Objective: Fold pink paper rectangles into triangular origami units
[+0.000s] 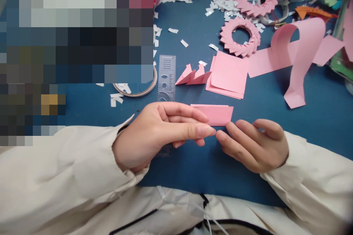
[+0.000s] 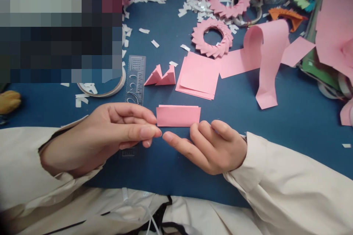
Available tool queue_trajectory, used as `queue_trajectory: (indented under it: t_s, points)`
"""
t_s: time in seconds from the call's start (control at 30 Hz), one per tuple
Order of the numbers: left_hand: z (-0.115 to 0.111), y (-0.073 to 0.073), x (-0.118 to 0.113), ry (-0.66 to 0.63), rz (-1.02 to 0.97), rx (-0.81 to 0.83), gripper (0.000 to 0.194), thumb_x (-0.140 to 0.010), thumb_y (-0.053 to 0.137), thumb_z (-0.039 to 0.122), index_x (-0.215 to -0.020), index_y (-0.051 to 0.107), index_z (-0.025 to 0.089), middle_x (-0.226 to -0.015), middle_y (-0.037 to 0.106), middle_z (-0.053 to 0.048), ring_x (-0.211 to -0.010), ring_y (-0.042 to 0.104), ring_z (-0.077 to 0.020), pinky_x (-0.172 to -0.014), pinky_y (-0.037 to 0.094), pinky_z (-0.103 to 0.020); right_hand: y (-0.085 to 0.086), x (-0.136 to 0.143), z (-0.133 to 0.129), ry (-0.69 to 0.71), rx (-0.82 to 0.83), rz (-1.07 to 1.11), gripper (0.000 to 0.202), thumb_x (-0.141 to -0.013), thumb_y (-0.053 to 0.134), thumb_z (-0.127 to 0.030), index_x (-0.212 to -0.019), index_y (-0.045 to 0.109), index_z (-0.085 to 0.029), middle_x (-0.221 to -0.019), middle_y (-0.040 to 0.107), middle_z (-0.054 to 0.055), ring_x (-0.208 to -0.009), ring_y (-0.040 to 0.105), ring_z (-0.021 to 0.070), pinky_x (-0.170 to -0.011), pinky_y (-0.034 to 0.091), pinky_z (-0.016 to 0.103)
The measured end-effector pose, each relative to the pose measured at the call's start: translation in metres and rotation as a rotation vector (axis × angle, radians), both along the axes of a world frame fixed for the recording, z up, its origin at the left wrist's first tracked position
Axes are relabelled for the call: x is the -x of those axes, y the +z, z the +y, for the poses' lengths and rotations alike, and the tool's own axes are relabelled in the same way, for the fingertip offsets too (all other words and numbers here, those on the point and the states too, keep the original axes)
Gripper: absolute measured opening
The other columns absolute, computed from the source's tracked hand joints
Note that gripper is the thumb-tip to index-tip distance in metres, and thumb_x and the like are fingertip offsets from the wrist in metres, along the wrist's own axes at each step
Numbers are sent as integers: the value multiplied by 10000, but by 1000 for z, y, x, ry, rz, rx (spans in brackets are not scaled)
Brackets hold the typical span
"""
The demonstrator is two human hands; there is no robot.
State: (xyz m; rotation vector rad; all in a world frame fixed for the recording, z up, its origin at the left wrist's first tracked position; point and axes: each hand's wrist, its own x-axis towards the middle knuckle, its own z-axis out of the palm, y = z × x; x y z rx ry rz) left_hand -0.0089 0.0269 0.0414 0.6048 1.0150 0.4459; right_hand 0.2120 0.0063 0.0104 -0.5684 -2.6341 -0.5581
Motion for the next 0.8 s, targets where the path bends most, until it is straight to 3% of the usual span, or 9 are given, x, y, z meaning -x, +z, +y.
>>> queue_trajectory:
  t_s: [0.3, 0.8]
  points:
    - [1, 1, 1, -21, 16, 6, 85, -675, 738, 208, -740, 684, 199, -582, 656, 24, -499, 537, -38, -407, 325, -65, -1, -2, -1, -1, 11, -21, 421, -845, 522, -257, -1213, 481, -57, -639, 627, -3, -614, 530, 132, -634, 349, 283]
    - [1, -2, 2, -20, 7, 3, 113, -667, 752, 224, -750, 680, 194, -583, 643, 21, -535, 539, -49, -421, 325, -82, -1, -3, -2, -15, -1, -68, 421, -838, 535, -258, -1219, 487, -85, -670, 624, -2, -638, 521, 121, -645, 342, 274]
